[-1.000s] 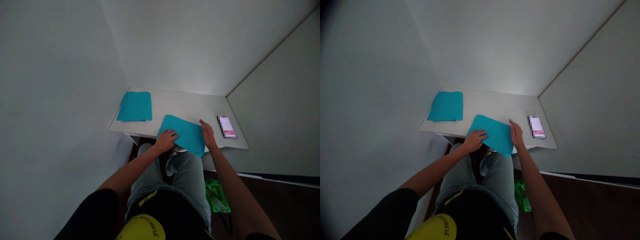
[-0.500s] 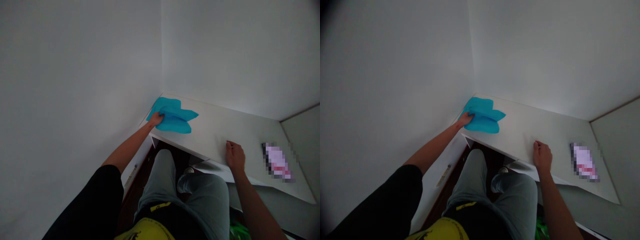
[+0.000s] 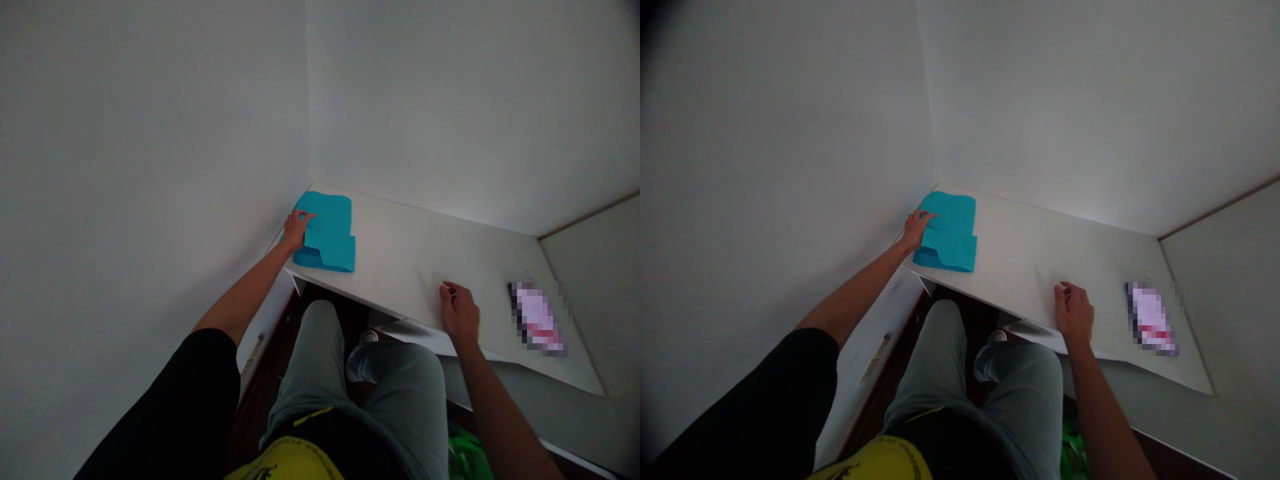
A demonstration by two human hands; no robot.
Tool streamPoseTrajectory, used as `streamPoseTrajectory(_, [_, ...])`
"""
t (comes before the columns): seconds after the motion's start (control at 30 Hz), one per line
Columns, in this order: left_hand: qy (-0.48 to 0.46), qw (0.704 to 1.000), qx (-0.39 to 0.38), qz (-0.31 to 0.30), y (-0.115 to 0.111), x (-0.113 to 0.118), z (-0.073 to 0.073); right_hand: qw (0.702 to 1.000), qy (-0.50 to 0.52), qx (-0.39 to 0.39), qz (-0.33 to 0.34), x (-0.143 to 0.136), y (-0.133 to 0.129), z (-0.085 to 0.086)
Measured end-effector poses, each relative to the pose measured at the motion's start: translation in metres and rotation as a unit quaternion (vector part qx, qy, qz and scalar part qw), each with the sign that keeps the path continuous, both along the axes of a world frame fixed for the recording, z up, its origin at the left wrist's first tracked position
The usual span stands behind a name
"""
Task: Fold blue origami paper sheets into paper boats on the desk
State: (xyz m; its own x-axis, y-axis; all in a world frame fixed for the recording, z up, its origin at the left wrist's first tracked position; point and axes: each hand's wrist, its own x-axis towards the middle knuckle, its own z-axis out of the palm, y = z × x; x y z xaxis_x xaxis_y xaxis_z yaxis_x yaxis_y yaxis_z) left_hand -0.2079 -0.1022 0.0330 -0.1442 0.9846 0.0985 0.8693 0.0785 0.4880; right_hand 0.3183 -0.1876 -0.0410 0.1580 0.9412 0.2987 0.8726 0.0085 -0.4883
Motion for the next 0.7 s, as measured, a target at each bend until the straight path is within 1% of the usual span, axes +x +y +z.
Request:
streamPoseTrajectory(0.07, [-0.033, 0.997, -0.01, -0.069, 0.005, -0.003, -0.003, 1.0, -0.003, -0.007, 0.0, 0.0, 0.0, 0.0])
streamPoseTrajectory(0.13, [-0.079, 0.992, -0.031, -0.096, 0.01, -0.007, -0.005, 1.0, -0.007, -0.009, -0.001, 0.0, 0.0, 0.0])
streamPoseTrajectory(0.2, [-0.11, 0.989, -0.045, -0.087, 0.017, -0.01, -0.007, 1.0, -0.012, -0.005, -0.001, -0.001, -0.001, 0.0])
streamPoseTrajectory(0.27, [-0.131, 0.988, -0.056, -0.066, 0.026, -0.012, -0.007, 1.0, -0.017, 0.002, 0.003, -0.003, -0.001, 0.001])
streamPoseTrajectory(0.37, [-0.146, 0.987, -0.061, -0.023, 0.04, -0.015, -0.002, 1.0, -0.025, 0.006, 0.004, -0.004, -0.002, 0.002])
streamPoseTrajectory(0.43, [-0.139, 0.989, -0.045, 0.009, 0.046, -0.014, 0.002, 1.0, -0.029, 0.008, 0.004, -0.004, -0.002, 0.003])
streamPoseTrajectory(0.5, [-0.122, 0.991, -0.018, 0.05, 0.048, -0.007, 0.006, 1.0, -0.03, 0.006, 0.007, -0.004, -0.003, 0.003])
streamPoseTrajectory(0.6, [-0.049, 0.99, 0.06, 0.116, 0.042, 0.016, 0.007, 1.0, -0.027, -0.004, 0.006, -0.004, -0.004, 0.004])
streamPoseTrajectory(0.63, [-0.018, 0.989, 0.087, 0.119, 0.039, 0.027, 0.006, 1.0, -0.026, -0.005, 0.004, -0.004, -0.004, 0.004])
streamPoseTrajectory(0.67, [0.006, 0.989, 0.103, 0.105, 0.035, 0.039, 0.004, 1.0, -0.024, -0.006, 0.002, -0.005, -0.004, 0.004])
streamPoseTrajectory(0.7, [0.021, 0.992, 0.103, 0.074, 0.032, 0.05, 0.001, 1.0, -0.022, -0.008, 0.001, -0.005, -0.004, 0.005])
